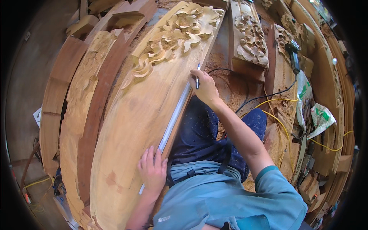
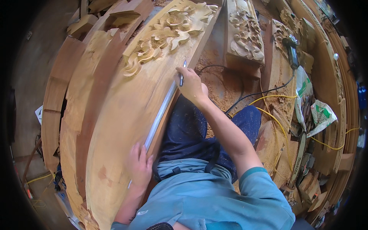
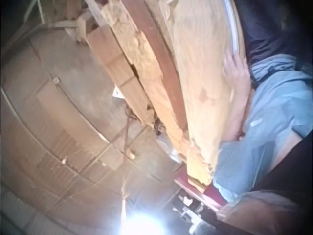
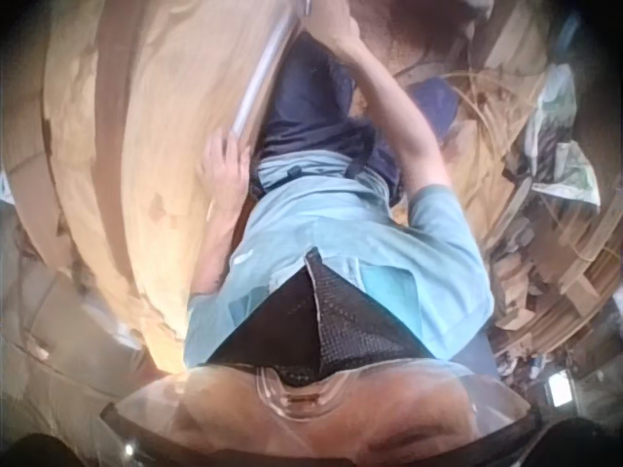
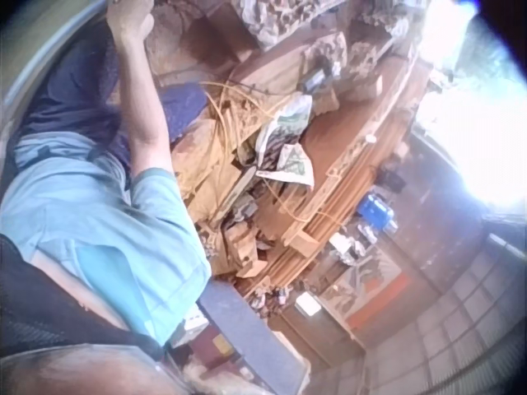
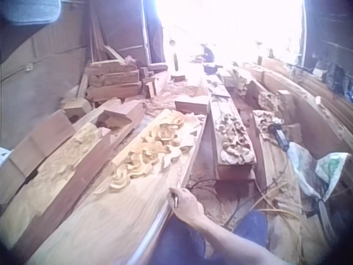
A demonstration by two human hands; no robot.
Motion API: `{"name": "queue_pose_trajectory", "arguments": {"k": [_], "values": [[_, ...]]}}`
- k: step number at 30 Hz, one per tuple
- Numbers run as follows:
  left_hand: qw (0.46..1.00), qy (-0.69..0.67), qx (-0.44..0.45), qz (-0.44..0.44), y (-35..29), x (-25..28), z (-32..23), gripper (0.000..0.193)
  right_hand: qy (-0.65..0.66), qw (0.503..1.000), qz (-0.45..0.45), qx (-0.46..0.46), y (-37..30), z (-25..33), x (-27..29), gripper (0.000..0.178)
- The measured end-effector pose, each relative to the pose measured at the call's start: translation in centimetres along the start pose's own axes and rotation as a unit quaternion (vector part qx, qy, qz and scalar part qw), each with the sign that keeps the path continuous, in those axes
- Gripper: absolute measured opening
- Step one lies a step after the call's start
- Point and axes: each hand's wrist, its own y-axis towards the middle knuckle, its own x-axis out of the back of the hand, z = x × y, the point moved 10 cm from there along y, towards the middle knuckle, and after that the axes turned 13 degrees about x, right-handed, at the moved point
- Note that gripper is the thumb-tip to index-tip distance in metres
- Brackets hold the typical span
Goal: The person measures a large wooden board using a tape measure and marks points with a pen. They then use a straight ruler to draw straight lines connecting the marked points on the wood surface.
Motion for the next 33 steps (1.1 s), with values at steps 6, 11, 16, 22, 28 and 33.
{"name": "queue_pose_trajectory", "arguments": {"k": [6,11,16,22,28,33], "values": [[0.999,0.029,-0.028,0.013,-2.1,0.8,1.3,0.052,0.114,0.985,-0.014,-0.126,-1.5,-0.7,2.2,0.032],[0.996,0.073,-0.048,-0.007,-1.9,0.7,1.0,0.052,0.133,0.979,-0.091,-0.125,-0.6,-2.9,6.3,0.029],[0.995,0.092,-0.043,0.000,-3.1,-0.3,1.5,0.053,0.198,0.960,-0.119,-0.158,-1.9,-2.0,10.3,0.027],[0.994,0.091,-0.047,0.021,-3.0,-0.8,1.4,0.050,0.197,0.924,-0.119,-0.306,-9.8,-1.8,12.4,0.029],[0.995,0.097,-0.038,0.010,-2.9,-1.2,2.1,0.047,0.212,0.906,-0.039,-0.364,-12.5,6.1,13.4,0.031],[0.993,0.105,-0.062,0.008,-2.8,-0.3,1.3,0.050,0.227,0.906,-0.025,-0.356,-13.5,13.6,14.6,0.035]]}}
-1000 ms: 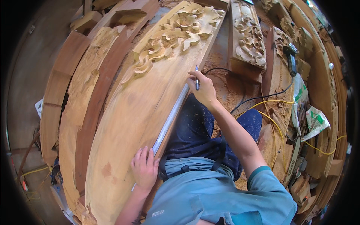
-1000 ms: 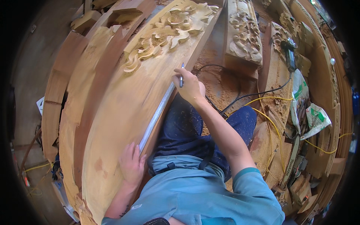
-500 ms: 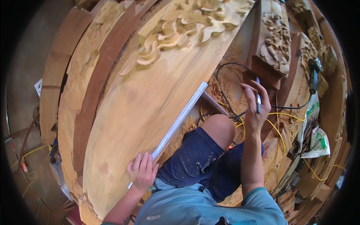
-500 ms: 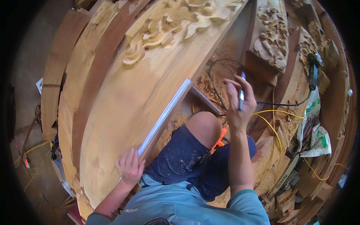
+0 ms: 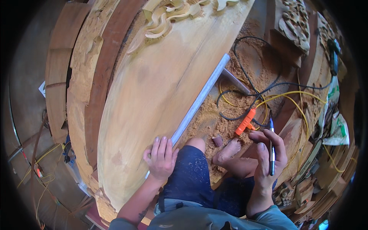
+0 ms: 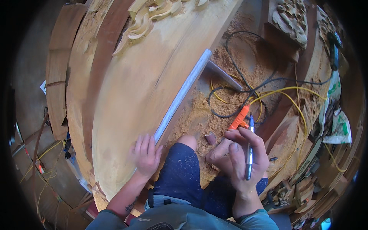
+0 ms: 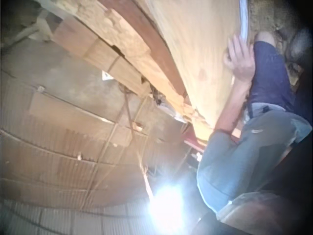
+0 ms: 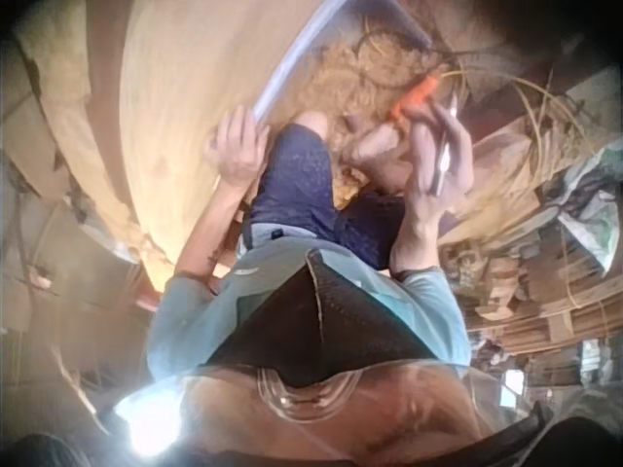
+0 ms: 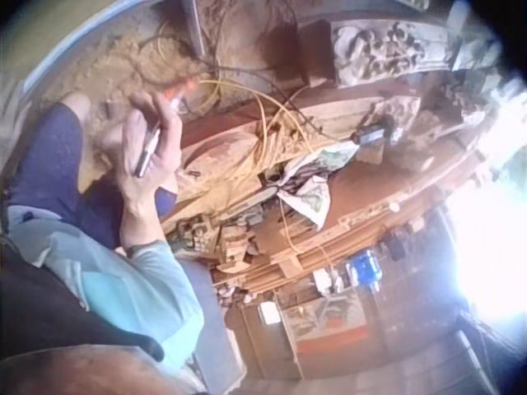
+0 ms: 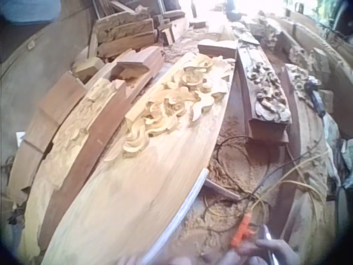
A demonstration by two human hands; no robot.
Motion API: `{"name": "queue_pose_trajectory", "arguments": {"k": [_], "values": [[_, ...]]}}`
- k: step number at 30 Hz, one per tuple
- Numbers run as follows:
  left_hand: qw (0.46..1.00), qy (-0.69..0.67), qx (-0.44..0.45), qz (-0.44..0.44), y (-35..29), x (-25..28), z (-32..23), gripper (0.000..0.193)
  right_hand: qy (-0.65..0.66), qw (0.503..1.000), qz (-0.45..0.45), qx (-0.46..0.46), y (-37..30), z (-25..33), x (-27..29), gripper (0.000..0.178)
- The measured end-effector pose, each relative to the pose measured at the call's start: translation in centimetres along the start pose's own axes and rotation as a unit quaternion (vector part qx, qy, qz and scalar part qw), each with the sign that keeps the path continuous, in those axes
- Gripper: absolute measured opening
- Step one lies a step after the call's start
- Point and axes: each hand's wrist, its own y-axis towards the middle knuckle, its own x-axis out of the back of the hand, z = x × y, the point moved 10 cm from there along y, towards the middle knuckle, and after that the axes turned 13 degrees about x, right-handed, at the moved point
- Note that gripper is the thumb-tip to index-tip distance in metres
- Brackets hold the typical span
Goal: The person measures a large wooden board using a tape measure and marks points with a pen. They then use a straight ruler to draw straight lines connecting the marked points on the wood surface.
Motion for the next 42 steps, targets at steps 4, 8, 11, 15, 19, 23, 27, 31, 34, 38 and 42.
{"name": "queue_pose_trajectory", "arguments": {"k": [4,8,11,15,19,23,27,31,34,38,42], "values": [[1.000,0.003,0.001,-0.003,0.1,0.3,-0.1,0.052,0.082,0.995,0.003,0.054,-5.1,3.9,-1.9,0.039],[0.998,-0.030,-0.001,-0.055,-0.2,1.0,0.0,0.055,-0.014,0.981,0.017,0.193,-11.3,7.6,-3.5,0.039],[0.995,-0.067,-0.010,-0.078,0.2,1.3,0.0,0.054,0.009,0.974,-0.013,0.228,-15.8,9.2,-4.4,0.038],[0.991,-0.087,-0.008,-0.105,-0.4,1.6,0.5,0.050,-0.051,0.955,-0.062,0.287,-19.8,10.1,-5.8,0.034],[0.990,-0.082,0.013,-0.117,0.4,0.9,0.5,0.042,-0.127,0.948,-0.102,0.272,-22.4,10.6,-7.2,0.032],[0.980,-0.111,0.017,-0.166,0.4,1.4,0.4,0.024,-0.225,0.886,-0.173,0.367,-29.3,12.9,-6.2,0.032],[0.981,-0.139,0.041,-0.131,1.3,0.0,0.5,0.019,-0.268,0.894,-0.198,0.299,-36.2,10.6,-4.4,0.033],[0.981,-0.144,0.054,-0.119,1.6,-0.1,0.3,0.024,-0.275,0.897,-0.234,0.254,-40.6,10.5,-2.6,0.032],[0.980,-0.159,0.044,-0.109,1.5,-0.4,0.2,0.026,-0.278,0.889,-0.268,0.244,-43.0,9.4,-0.8,0.030],[0.971,-0.230,0.061,-0.033,3.1,-1.6,0.9,0.029,-0.250,0.889,-0.289,0.253,-45.6,8.1,1.0,0.030],[0.963,-0.250,0.092,0.050,3.7,0.3,2.4,0.029,-0.240,0.900,-0.269,0.245,-47.5,4.7,1.7,0.028]]}}
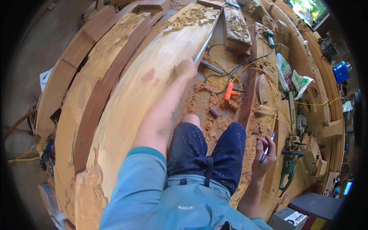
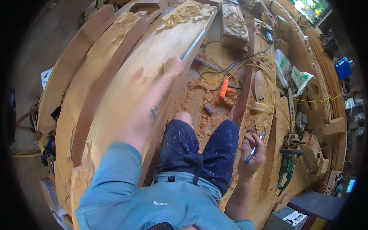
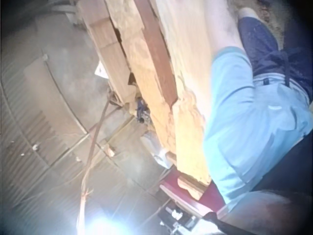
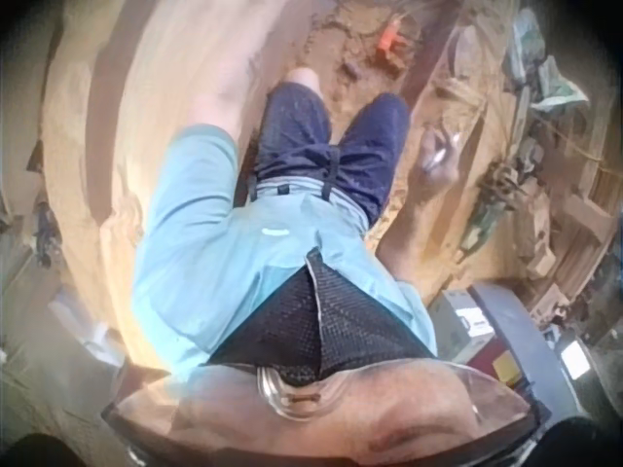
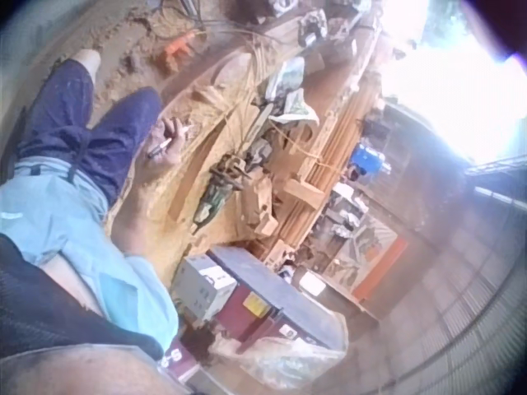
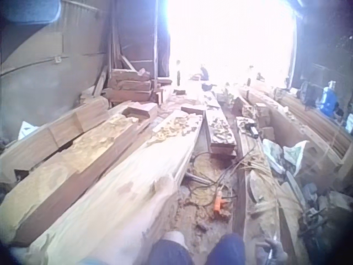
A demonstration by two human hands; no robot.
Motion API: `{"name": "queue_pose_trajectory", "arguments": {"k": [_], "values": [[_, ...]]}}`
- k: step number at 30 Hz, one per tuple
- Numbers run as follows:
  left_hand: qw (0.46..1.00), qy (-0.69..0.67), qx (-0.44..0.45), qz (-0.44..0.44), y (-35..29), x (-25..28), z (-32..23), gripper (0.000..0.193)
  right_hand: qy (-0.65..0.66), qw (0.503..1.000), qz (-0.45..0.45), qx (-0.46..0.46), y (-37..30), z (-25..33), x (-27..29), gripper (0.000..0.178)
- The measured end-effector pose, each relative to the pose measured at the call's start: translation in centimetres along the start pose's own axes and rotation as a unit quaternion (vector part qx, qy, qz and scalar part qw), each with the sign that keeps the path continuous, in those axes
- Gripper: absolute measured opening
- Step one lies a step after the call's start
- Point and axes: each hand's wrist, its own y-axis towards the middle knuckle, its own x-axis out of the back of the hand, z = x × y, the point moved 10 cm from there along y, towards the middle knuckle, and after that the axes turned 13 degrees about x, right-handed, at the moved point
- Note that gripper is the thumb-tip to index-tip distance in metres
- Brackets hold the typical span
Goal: The person measures a large wooden board using a tape measure and marks points with a pen. They then use a straight ruler to draw straight lines connecting the marked points on the wood surface.
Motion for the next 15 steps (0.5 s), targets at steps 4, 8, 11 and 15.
{"name": "queue_pose_trajectory", "arguments": {"k": [4,8,11,15], "values": [[0.885,-0.433,0.128,0.111,-0.8,5.7,4.3,0.022,0.005,0.999,0.051,-0.019,-1.4,-2.1,-0.5,0.028],[0.845,-0.521,0.104,0.060,-6.2,14.5,11.1,0.030,0.082,0.990,0.108,0.043,-0.7,-1.3,-4.3,0.027],[0.767,-0.621,0.161,0.002,-11.5,18.0,17.7,0.030,0.167,0.966,0.188,0.058,-0.8,0.7,-9.0,0.028],[0.745,-0.636,0.191,-0.059,-21.4,21.6,21.0,0.028,0.225,0.914,0.260,0.217,-1.9,6.9,-14.0,0.033]]}}
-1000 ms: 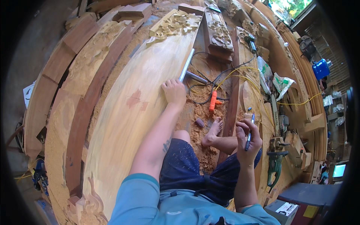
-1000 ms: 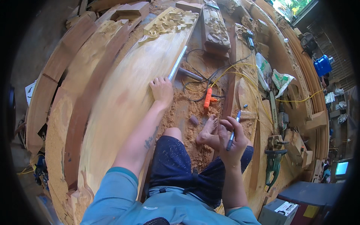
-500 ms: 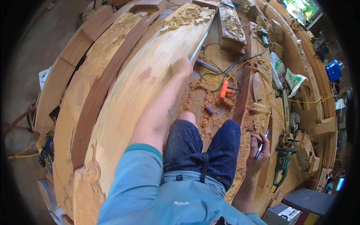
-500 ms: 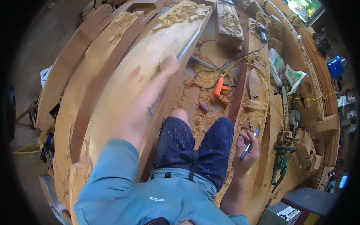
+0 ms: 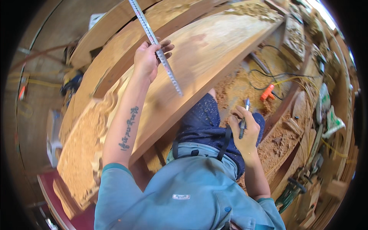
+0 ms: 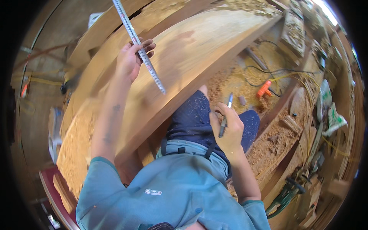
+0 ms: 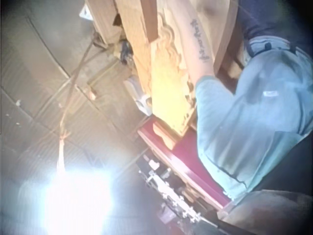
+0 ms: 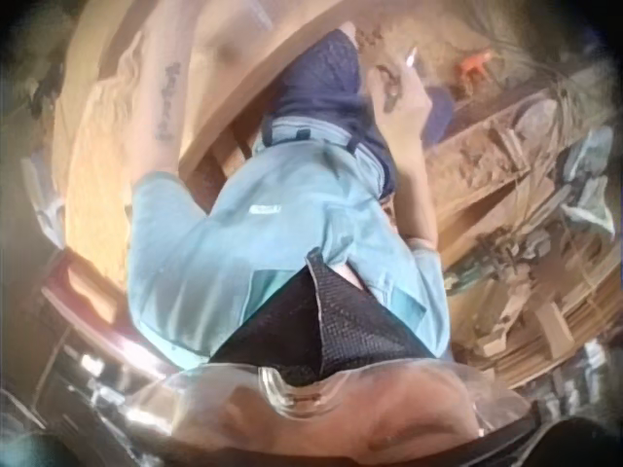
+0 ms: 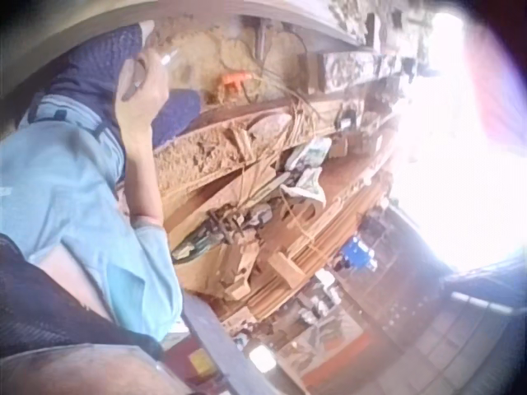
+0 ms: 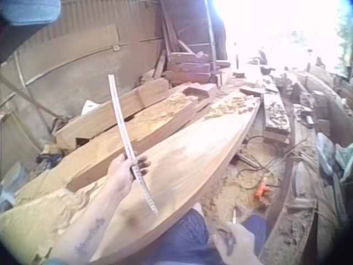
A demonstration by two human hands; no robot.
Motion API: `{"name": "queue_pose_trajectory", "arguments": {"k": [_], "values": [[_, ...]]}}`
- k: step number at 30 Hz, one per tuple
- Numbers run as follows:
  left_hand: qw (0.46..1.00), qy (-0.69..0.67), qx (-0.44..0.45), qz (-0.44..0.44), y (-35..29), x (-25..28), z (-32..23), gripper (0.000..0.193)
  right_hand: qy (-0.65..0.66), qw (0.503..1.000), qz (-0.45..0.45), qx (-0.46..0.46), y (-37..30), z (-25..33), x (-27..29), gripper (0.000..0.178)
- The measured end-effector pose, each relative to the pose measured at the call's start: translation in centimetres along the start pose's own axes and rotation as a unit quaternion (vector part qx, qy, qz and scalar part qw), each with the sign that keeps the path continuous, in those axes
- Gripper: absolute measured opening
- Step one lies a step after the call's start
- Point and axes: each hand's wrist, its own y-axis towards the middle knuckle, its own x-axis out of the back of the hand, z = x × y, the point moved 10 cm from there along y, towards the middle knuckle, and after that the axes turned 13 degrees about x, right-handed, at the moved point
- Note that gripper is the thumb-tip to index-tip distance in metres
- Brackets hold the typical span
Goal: The person measures a large wooden board using a tape measure and marks points with a pen. They then use a straight ruler to draw straight lines connecting the marked points on the wood surface.
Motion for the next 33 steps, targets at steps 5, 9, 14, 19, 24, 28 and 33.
{"name": "queue_pose_trajectory", "arguments": {"k": [5,9,14,19,24,28,33], "values": [[0.990,0.102,-0.027,-0.089,-8.4,6.7,1.0,0.028,0.104,0.984,0.095,0.112,1.1,4.8,-7.4,0.039],[0.983,0.114,-0.043,-0.137,-13.5,12.4,1.3,0.030,0.164,0.959,0.145,0.178,0.0,8.0,-11.3,0.043],[0.971,0.106,-0.062,-0.203,-17.9,16.9,1.4,0.029,0.212,0.947,0.174,0.164,-0.9,8.5,-14.1,0.041],[0.955,0.111,-0.040,-0.272,-20.9,21.6,2.6,0.036,0.229,0.910,0.244,0.244,-2.8,13.3,-18.1,0.044],[0.945,0.109,-0.056,-0.304,-22.9,24.3,2.2,0.039,0.289,0.864,0.248,0.330,-4.0,19.1,-21.8,0.049],[0.936,0.094,-0.072,-0.331,-24.6,26.1,1.2,0.031,0.304,0.834,0.260,0.381,-5.8,21.9,-24.2,0.045],[0.927,0.121,-0.009,-0.355,-26.8,28.1,2.9,0.022,0.310,0.824,0.241,0.409,-6.8,23.8,-25.8,0.035]]}}
